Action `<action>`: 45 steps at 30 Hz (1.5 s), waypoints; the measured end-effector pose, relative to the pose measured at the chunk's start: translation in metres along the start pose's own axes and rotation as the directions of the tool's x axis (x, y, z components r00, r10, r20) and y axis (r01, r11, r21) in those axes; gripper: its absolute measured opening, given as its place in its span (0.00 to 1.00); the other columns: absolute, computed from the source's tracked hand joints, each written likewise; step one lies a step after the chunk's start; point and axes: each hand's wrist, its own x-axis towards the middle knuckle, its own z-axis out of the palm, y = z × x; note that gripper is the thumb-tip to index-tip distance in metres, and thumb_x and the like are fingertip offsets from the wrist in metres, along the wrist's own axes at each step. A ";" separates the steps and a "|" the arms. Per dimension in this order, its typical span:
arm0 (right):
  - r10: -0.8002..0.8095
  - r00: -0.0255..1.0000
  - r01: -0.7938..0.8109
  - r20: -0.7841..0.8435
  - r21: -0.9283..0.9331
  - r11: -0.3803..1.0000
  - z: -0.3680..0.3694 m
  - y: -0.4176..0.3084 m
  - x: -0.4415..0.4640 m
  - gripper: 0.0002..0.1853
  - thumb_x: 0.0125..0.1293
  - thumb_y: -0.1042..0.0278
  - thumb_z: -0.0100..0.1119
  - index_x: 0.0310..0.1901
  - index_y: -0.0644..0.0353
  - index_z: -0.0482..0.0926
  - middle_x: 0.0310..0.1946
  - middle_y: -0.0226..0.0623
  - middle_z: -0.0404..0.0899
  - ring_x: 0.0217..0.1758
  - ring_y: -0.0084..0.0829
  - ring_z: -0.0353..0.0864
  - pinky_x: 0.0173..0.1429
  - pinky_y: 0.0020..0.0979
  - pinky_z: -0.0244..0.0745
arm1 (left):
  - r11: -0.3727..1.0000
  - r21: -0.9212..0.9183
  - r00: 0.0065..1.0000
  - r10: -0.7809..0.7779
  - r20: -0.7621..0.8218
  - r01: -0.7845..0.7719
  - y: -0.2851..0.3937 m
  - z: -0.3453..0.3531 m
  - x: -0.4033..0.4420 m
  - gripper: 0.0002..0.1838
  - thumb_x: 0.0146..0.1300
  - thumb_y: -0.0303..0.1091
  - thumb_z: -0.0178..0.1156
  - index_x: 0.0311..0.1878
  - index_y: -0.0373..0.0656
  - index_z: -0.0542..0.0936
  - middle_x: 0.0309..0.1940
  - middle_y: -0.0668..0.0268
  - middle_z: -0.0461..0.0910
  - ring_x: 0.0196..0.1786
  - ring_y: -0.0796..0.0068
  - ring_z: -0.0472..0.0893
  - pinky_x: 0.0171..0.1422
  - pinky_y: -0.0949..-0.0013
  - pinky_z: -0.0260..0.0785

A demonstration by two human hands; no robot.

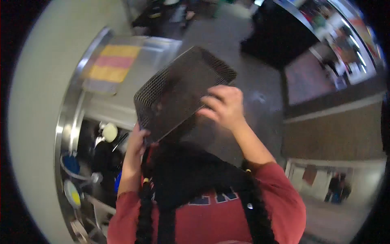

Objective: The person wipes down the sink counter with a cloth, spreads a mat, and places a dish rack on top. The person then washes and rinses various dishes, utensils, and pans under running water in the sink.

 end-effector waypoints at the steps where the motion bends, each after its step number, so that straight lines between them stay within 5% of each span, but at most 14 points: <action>1: 0.061 0.989 -0.064 -0.132 -0.018 0.998 0.023 0.004 0.013 0.19 0.52 0.56 0.75 0.47 0.45 0.84 0.53 0.33 0.79 0.56 0.39 0.79 0.58 0.44 0.68 | 0.997 -0.046 0.996 0.053 -0.070 -0.056 0.008 -0.014 0.019 0.40 0.54 0.21 0.50 0.74 0.47 0.60 0.56 0.53 0.75 0.48 0.52 0.82 0.32 0.50 0.85; 4: 0.410 0.885 -0.367 -0.220 0.212 0.906 0.084 0.013 0.042 0.24 0.56 0.67 0.72 0.56 0.49 0.79 0.63 0.44 0.71 0.65 0.48 0.72 0.66 0.48 0.67 | 0.979 -0.042 0.945 0.179 -0.272 -0.198 0.061 -0.038 0.056 0.40 0.54 0.20 0.49 0.74 0.47 0.59 0.55 0.52 0.76 0.48 0.51 0.83 0.31 0.50 0.85; 6: 0.442 0.890 -0.399 -0.112 0.276 0.874 0.114 0.030 0.053 0.26 0.57 0.68 0.71 0.59 0.50 0.78 0.65 0.46 0.69 0.67 0.50 0.70 0.68 0.48 0.66 | 0.961 0.032 0.850 0.259 -0.458 -0.276 0.097 -0.055 0.087 0.40 0.53 0.18 0.47 0.74 0.46 0.57 0.56 0.51 0.75 0.46 0.49 0.84 0.29 0.50 0.84; 11: 0.415 0.869 -0.474 0.270 0.213 0.854 0.151 0.071 0.055 0.30 0.59 0.71 0.69 0.65 0.52 0.74 0.71 0.51 0.63 0.71 0.54 0.67 0.72 0.48 0.66 | 0.889 0.035 0.722 0.394 -0.569 -0.458 0.154 -0.132 0.174 0.41 0.54 0.17 0.47 0.74 0.48 0.56 0.58 0.51 0.74 0.43 0.46 0.84 0.29 0.49 0.86; 18: 0.513 0.763 -0.613 0.394 0.188 0.767 0.185 0.140 0.013 0.33 0.58 0.73 0.69 0.67 0.49 0.72 0.71 0.51 0.62 0.69 0.54 0.70 0.70 0.47 0.69 | 0.883 0.133 0.587 0.404 -0.702 -0.450 0.174 -0.210 0.271 0.40 0.56 0.16 0.46 0.74 0.53 0.56 0.60 0.51 0.72 0.50 0.47 0.82 0.32 0.48 0.87; 31: 0.533 0.724 -0.622 0.437 0.079 0.779 0.178 0.217 0.009 0.34 0.57 0.74 0.69 0.67 0.51 0.72 0.71 0.52 0.63 0.72 0.55 0.66 0.72 0.46 0.67 | 0.911 0.043 0.692 0.341 -0.636 -0.409 0.194 -0.247 0.306 0.43 0.57 0.16 0.45 0.75 0.62 0.55 0.67 0.52 0.66 0.59 0.42 0.77 0.36 0.40 0.86; 45: 0.497 0.727 -0.610 0.473 0.112 0.785 0.198 0.209 0.001 0.36 0.56 0.77 0.70 0.68 0.48 0.71 0.71 0.51 0.63 0.71 0.56 0.68 0.71 0.46 0.69 | 0.957 0.041 0.632 0.221 -0.743 -0.286 0.177 -0.243 0.313 0.37 0.64 0.23 0.52 0.74 0.58 0.54 0.66 0.52 0.68 0.57 0.43 0.78 0.39 0.39 0.85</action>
